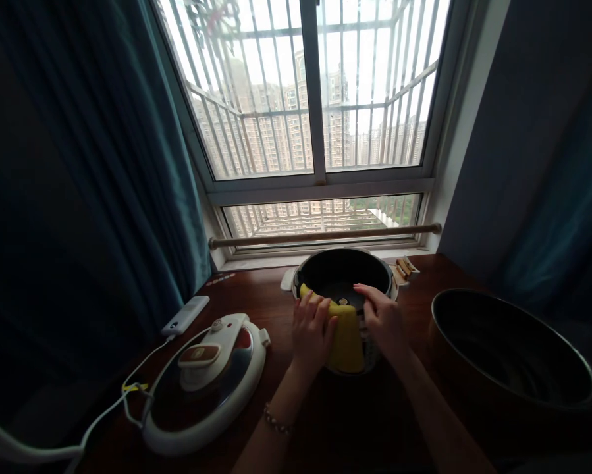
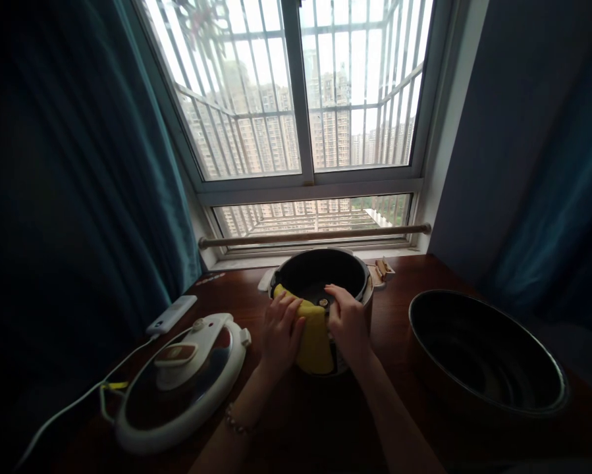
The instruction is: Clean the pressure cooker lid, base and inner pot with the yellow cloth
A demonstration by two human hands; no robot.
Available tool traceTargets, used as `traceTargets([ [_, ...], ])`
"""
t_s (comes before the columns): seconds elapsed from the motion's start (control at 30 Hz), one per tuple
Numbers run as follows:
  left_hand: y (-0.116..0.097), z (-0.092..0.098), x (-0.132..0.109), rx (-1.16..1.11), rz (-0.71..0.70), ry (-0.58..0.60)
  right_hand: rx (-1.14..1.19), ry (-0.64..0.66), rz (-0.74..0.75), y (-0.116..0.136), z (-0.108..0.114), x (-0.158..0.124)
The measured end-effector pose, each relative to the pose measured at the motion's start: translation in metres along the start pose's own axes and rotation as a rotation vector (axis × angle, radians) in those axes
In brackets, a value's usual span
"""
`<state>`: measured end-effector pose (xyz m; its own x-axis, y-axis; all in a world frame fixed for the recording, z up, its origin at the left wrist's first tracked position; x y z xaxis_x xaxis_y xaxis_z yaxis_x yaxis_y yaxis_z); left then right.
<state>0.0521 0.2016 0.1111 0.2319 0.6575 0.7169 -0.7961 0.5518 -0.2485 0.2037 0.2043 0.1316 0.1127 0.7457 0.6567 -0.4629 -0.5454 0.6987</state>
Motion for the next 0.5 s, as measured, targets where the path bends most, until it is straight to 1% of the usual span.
traceTargets([
  [0.03,0.005,-0.002,0.001,0.002,-0.02,0.002,-0.084,-0.056,0.053,-0.003,0.009,-0.005],
  [0.07,0.013,-0.004,0.003,-0.017,-0.028,0.003,-0.156,-0.083,0.114,-0.003,0.014,-0.01],
  [0.13,0.035,-0.002,0.012,-0.088,-0.01,-0.01,-0.248,-0.082,0.221,-0.004,0.014,-0.019],
  [0.2,0.061,0.0,0.024,-0.164,0.02,-0.014,-0.279,-0.075,0.295,-0.003,0.011,-0.026],
  [0.23,0.074,-0.001,0.03,-0.182,0.032,0.003,-0.279,-0.081,0.32,-0.003,0.011,-0.028],
  [0.3,0.1,-0.006,0.041,-0.138,0.085,0.084,-0.27,-0.113,0.348,-0.002,0.011,-0.03],
  [0.4,0.136,-0.014,0.058,0.002,0.197,0.223,-0.249,-0.16,0.356,-0.002,0.01,-0.031],
  [0.5,0.161,-0.025,0.078,0.07,0.262,0.338,-0.229,-0.179,0.355,-0.004,0.008,-0.032],
])
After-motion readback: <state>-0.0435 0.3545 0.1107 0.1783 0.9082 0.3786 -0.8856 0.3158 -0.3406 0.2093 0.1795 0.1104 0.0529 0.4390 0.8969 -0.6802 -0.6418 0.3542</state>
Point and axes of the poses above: each hand's wrist, its own x-axis towards the middle knuckle, its own z-axis out of the back of the hand, y = z × x, the point moved 9 cm from there along x, towards the middle knuckle, and after that the axes turned 6 degrees about x, right-handed, at the moved point
